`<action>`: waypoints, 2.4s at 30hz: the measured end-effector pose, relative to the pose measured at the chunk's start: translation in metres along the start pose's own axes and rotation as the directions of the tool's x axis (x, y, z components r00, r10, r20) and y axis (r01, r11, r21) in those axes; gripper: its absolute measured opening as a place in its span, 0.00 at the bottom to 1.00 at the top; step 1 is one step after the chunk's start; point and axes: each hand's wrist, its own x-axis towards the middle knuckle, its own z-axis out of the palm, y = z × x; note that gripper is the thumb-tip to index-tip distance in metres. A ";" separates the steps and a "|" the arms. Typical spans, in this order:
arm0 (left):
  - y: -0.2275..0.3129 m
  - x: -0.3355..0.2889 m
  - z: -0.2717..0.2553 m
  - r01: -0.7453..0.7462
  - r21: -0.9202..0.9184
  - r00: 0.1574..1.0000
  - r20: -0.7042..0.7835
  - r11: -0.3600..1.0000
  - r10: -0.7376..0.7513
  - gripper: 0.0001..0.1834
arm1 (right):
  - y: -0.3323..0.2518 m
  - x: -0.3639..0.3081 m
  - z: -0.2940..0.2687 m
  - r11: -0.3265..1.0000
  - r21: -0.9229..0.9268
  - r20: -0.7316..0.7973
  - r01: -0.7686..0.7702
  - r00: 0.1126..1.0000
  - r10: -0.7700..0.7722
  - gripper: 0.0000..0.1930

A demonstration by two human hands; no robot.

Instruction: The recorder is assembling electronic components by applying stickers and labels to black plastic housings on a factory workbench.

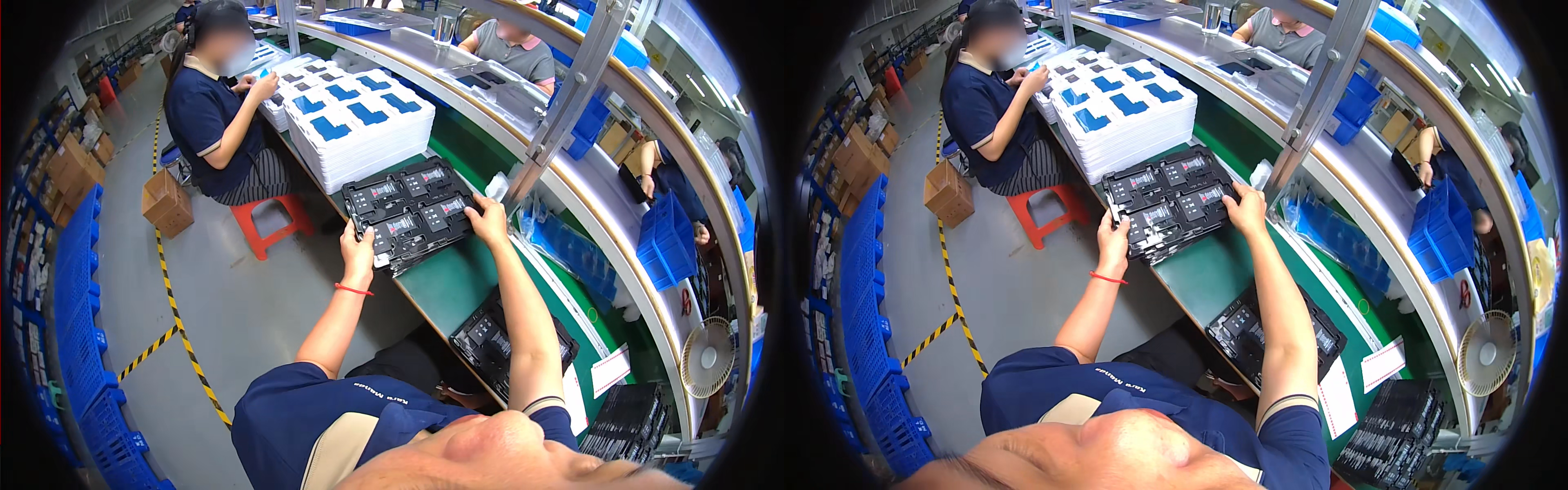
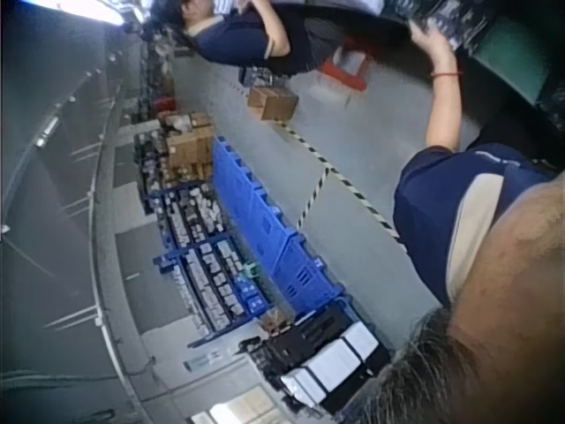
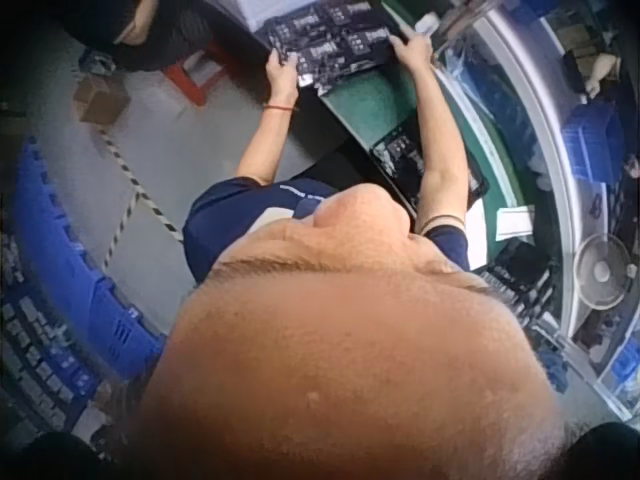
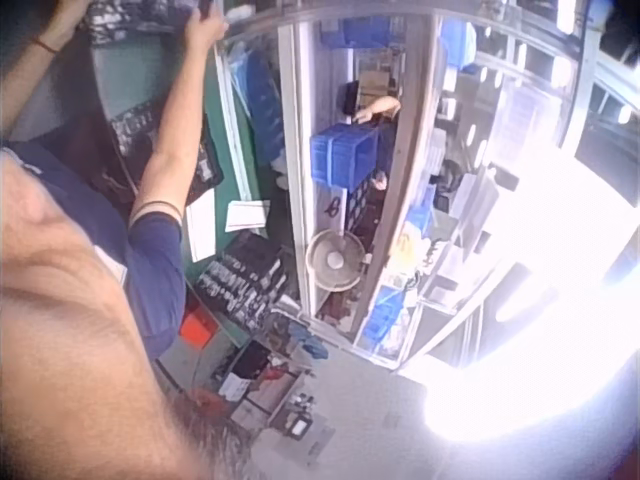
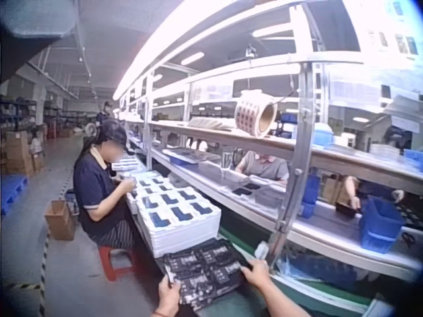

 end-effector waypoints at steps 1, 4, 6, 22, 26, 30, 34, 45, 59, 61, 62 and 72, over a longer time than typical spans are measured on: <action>-0.012 0.004 -0.002 -0.044 0.177 0.996 -0.071 0.983 0.057 0.27 | -0.004 0.003 0.007 0.995 -0.102 0.044 -0.006 0.999 0.010 0.26; -0.025 0.000 0.008 -0.089 0.426 0.981 -0.119 0.900 0.153 0.38 | 0.010 0.009 0.028 1.000 -0.011 0.026 0.009 1.000 -0.009 0.24; -0.027 -0.011 0.014 -0.091 0.470 0.982 -0.106 0.878 0.158 0.40 | 0.024 0.012 0.038 0.999 0.006 -0.010 0.050 0.999 -0.049 0.24; -0.027 -0.034 0.035 -0.124 0.323 0.991 -0.007 0.938 0.134 0.36 | 0.047 -0.003 0.018 0.995 0.036 -0.101 0.098 0.991 -0.094 0.19; -0.014 -0.033 0.019 -0.241 0.297 0.969 0.126 0.924 0.212 0.31 | 0.011 -0.039 -0.027 0.989 -0.122 0.027 0.079 0.997 -0.076 0.24; -0.003 -0.040 0.020 -0.227 0.417 0.970 0.018 0.880 0.242 0.35 | -0.028 -0.163 -0.144 0.952 -0.298 -0.261 0.072 0.953 -0.154 0.24; -0.026 -0.023 0.020 -0.254 0.501 0.959 0.021 0.827 0.282 0.35 | 0.044 -0.292 -0.271 0.581 -0.608 -0.696 -0.540 0.715 -0.065 0.23; -0.059 0.025 0.009 -0.317 0.539 0.934 0.033 0.780 0.357 0.32 | 0.143 -0.402 -0.363 -0.125 -0.557 -0.758 -0.821 0.441 0.480 0.46; -0.053 0.030 0.009 -0.354 0.637 0.912 0.074 0.684 0.404 0.30 | 0.160 -0.423 -0.369 -0.149 -0.592 -0.784 -0.792 0.523 0.334 0.43; -0.049 0.016 0.017 -0.364 0.639 0.908 0.081 0.678 0.411 0.26 | 0.158 -0.427 -0.371 -0.157 -0.592 -0.789 -0.791 0.528 0.314 0.43; -0.046 0.016 0.017 -0.336 0.652 0.916 0.056 0.680 0.398 0.25 | 0.159 -0.427 -0.371 -0.159 -0.595 -0.790 -0.788 0.536 0.298 0.43; -0.007 -0.024 0.017 -0.319 0.756 0.913 0.084 0.571 0.399 0.46 | 0.146 -0.432 -0.367 -0.207 -0.618 -0.783 -0.759 0.570 0.247 0.40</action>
